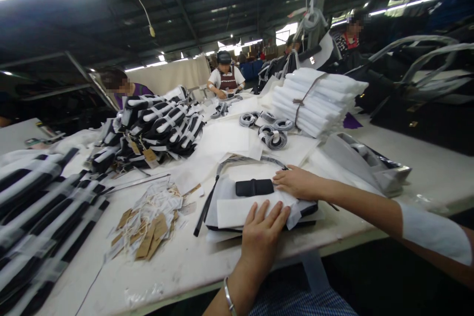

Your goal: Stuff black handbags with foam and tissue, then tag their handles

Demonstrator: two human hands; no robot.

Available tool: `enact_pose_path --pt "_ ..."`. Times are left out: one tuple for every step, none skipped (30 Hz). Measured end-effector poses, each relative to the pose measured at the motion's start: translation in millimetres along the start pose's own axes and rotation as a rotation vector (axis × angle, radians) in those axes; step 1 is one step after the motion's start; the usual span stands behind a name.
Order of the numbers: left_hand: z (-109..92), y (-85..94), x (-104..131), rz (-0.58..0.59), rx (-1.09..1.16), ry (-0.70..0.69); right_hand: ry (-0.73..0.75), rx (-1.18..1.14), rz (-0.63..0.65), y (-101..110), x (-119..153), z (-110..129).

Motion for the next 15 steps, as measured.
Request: enact_pose_path --pt "0.1 0.2 -0.1 -0.002 -0.004 -0.004 -0.003 -0.02 0.002 3.8 6.9 -1.9" --pt "0.2 0.6 -0.2 -0.005 -0.008 -0.008 -0.015 -0.063 -0.018 8.8 16.6 -3.5" --pt "0.4 1.1 -0.3 -0.011 -0.011 -0.011 -0.037 -0.128 -0.067 15.0 29.3 -4.8" --pt "0.6 1.7 -0.4 -0.017 -0.013 -0.012 -0.064 -0.207 -0.15 21.6 45.1 -5.7" --pt "0.8 2.3 -0.5 -0.021 -0.012 -0.013 -0.091 -0.298 -0.26 27.8 64.1 -6.0" --pt "0.9 2.7 -0.6 -0.019 -0.008 -0.013 -0.115 -0.376 -0.376 31.6 85.5 -5.6" --pt "0.9 2.7 -0.6 -0.01 0.0 -0.013 -0.116 -0.428 -0.472 31.9 108.0 -3.2" --pt "0.9 2.6 -0.7 0.006 0.008 -0.012 -0.09 -0.447 -0.532 28.3 129.7 1.8" --pt "0.9 2.5 -0.7 0.025 0.017 -0.011 -0.046 -0.429 -0.548 20.7 149.1 8.8" --pt "0.8 2.4 -0.8 0.043 0.026 -0.011 0.014 -0.381 -0.529 10.0 165.7 17.4" --pt "0.9 2.4 -0.8 0.059 0.034 -0.01 0.069 -0.314 -0.48 -3.5 178.6 26.1" --pt "1.0 2.5 -1.0 0.073 0.041 -0.008 0.106 -0.245 -0.425 -18.0 187.9 33.6" --pt "1.1 2.8 -1.1 0.083 0.045 -0.007 0.121 -0.185 -0.384 -32.0 193.7 39.3" --pt "1.3 2.9 -1.4 0.093 0.046 -0.006 0.117 -0.143 -0.366 -43.9 196.2 43.2" --pt "1.4 3.2 -1.7 0.101 0.045 -0.007 0.102 -0.123 -0.376 -53.0 195.9 45.8"
Point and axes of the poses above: each hand's wrist, its own x-axis away from the middle knuckle, its own y-axis out of the back of the hand, z = x × y, the point moved 5 cm from there along -x, towards the middle knuckle, and after that the axes turned 15 degrees about -y, right-handed, at the moved point
